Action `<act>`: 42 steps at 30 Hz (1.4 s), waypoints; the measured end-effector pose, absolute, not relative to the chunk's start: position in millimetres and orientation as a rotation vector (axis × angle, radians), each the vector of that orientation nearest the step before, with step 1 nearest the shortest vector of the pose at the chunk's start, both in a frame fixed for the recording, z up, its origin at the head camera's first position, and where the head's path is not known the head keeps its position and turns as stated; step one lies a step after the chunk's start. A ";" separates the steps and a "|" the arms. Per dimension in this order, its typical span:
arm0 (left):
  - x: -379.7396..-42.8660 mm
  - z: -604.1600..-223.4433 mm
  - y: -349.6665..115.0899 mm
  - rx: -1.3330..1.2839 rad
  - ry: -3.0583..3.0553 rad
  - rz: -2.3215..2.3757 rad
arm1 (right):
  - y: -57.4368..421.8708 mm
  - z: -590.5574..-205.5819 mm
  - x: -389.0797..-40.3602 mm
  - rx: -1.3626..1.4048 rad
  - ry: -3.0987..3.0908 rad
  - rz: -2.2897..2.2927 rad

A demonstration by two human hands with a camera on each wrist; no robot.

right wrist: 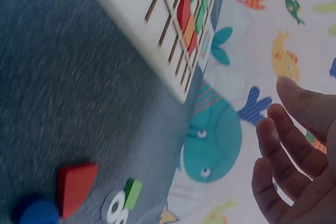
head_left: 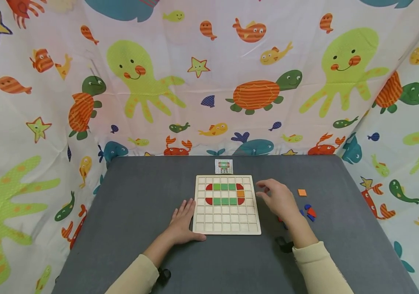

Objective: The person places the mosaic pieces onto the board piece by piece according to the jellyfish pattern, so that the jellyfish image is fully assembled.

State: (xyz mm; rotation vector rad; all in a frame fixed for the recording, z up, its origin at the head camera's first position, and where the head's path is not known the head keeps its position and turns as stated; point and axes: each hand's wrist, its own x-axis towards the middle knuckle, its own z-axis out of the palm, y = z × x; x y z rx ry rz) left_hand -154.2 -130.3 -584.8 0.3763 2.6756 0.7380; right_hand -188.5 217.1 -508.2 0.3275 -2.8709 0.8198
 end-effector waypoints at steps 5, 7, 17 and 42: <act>-154.6 -585.4 -131.4 0.380 2.685 0.737 | 235.4 -513.6 -189.7 0.287 -2.861 0.859; -154.4 -585.2 -131.2 0.386 2.687 0.744 | 244.1 -515.4 -190.3 0.269 -2.857 0.881; -152.8 -585.0 -131.3 0.377 2.681 0.745 | 292.2 -527.2 -190.3 0.173 -2.887 0.894; -154.0 -583.3 -131.0 0.362 2.662 0.767 | 361.8 -562.4 -211.0 -0.053 -3.075 0.929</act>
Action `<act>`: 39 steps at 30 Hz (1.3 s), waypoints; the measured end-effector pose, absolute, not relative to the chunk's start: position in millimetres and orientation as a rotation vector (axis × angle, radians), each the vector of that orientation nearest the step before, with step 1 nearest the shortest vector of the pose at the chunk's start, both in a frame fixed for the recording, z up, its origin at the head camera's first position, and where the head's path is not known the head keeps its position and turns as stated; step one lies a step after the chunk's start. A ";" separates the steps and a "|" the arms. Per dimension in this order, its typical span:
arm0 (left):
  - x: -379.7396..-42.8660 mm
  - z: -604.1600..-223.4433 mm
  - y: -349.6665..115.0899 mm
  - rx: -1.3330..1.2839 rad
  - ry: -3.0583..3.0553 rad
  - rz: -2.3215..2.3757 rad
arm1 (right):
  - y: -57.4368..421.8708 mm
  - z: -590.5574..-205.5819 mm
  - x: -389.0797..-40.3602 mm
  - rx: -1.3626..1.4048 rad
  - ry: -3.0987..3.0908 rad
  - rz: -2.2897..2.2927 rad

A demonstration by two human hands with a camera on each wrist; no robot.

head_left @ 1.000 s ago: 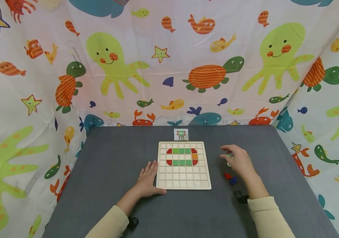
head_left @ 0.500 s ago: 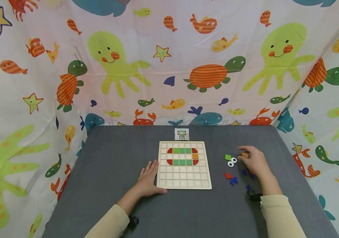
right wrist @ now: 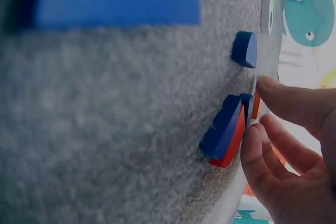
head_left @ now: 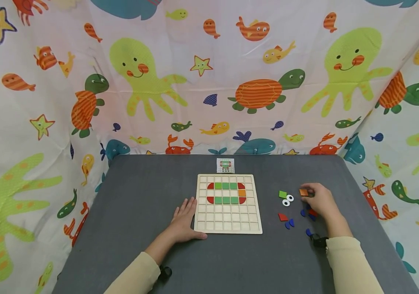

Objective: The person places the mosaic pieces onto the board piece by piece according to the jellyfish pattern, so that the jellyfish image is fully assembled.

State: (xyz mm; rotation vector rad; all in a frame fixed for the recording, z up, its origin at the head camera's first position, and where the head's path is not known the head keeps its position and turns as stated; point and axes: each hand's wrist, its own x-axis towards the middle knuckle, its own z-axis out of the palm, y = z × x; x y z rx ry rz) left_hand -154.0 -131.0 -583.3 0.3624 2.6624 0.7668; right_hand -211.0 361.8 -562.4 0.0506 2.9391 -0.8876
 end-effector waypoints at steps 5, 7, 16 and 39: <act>-154.8 -582.8 -131.1 0.367 2.665 0.758 | 365.8 -565.7 -212.8 0.045 2.904 -0.855; -155.0 -582.7 -131.4 0.372 2.663 0.755 | 366.7 -565.9 -213.7 0.047 2.894 -0.850; -154.7 -582.5 -131.9 0.378 2.664 0.770 | 368.0 -564.9 -218.0 0.018 2.877 -0.815; -153.8 -582.7 -131.8 0.381 2.663 0.758 | 312.9 -524.2 -210.0 -0.285 3.072 -0.869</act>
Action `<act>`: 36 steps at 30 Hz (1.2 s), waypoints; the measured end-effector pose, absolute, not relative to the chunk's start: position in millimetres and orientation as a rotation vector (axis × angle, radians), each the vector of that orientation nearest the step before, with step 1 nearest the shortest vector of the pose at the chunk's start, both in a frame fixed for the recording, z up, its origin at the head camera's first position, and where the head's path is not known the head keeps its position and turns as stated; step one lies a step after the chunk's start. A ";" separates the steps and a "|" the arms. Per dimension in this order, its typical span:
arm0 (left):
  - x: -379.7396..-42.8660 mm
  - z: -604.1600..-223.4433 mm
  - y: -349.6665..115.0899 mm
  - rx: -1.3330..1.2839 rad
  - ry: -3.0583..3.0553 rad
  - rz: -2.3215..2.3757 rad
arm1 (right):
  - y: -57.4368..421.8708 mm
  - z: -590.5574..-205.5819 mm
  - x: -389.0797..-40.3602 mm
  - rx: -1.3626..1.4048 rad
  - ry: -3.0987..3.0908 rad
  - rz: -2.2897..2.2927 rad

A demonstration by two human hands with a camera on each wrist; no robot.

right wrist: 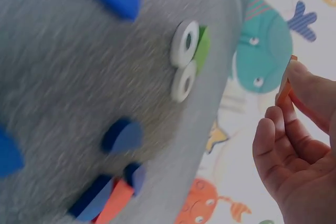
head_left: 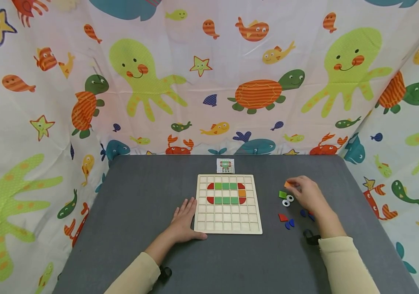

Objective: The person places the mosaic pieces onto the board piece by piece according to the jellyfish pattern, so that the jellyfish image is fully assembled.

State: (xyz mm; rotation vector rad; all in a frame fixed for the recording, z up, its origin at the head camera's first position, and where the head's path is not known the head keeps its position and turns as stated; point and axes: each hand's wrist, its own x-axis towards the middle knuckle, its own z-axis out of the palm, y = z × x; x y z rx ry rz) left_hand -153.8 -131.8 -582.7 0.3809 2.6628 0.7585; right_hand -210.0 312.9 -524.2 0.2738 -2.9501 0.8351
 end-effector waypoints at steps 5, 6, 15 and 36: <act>-153.3 -581.4 -131.3 0.383 2.660 0.755 | 296.0 -521.5 -211.4 0.325 -2.940 0.833; -153.4 -581.3 -131.2 0.380 2.660 0.747 | 292.6 -521.6 -211.8 0.332 -2.940 0.835; -153.9 -581.5 -131.1 0.382 2.658 0.763 | 259.1 -526.4 -212.6 0.424 -2.915 0.876; -154.8 -582.6 -131.3 0.387 2.664 0.742 | 192.9 -533.4 -221.9 0.622 -2.912 0.787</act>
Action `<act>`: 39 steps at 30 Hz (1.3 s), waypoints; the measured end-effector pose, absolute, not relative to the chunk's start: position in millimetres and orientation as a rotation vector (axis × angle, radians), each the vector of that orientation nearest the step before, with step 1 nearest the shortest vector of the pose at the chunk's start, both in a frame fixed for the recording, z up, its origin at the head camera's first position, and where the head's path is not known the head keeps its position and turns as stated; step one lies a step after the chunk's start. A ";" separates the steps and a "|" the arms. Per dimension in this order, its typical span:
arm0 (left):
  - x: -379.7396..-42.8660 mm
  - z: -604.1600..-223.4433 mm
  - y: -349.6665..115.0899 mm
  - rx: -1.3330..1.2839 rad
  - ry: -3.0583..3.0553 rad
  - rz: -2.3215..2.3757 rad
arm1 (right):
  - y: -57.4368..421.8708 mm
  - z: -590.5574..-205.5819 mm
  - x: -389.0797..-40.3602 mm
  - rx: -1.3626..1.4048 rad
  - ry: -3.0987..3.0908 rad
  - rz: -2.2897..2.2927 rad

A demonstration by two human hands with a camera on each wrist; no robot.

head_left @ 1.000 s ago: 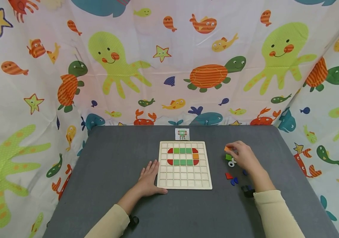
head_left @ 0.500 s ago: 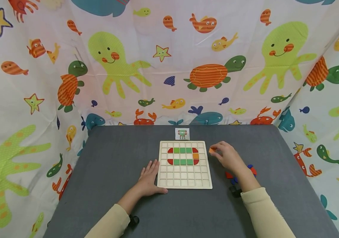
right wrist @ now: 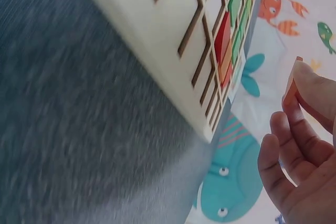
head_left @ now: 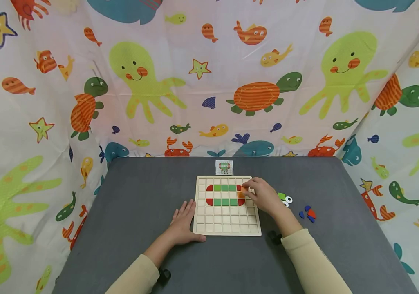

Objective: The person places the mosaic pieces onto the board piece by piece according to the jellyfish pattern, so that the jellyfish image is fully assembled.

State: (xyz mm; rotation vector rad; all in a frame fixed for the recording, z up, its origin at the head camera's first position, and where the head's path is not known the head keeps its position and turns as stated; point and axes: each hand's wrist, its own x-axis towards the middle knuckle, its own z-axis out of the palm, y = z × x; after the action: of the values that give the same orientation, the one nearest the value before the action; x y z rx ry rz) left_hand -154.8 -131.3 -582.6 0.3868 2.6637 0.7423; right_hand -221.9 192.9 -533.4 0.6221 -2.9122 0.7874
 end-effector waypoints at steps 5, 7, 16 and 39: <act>-153.1 -582.5 -133.5 0.388 2.668 0.762 | 175.5 -537.0 -224.9 0.645 -2.932 0.808; -153.2 -582.5 -133.8 0.394 2.666 0.765 | 169.2 -538.2 -226.0 0.649 -2.946 0.810; -152.5 -581.0 -132.5 0.390 2.669 0.774 | 143.7 -539.1 -227.5 0.685 -2.942 0.820; -154.8 -582.7 -132.9 0.402 2.659 0.758 | 92.5 -551.7 -242.2 0.711 -2.993 0.832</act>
State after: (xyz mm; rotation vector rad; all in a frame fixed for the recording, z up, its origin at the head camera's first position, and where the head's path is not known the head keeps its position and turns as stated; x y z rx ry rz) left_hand -154.8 -132.9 -582.7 0.4024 2.6587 0.7580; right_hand -242.2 92.5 -551.7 0.7114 -2.9928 0.8317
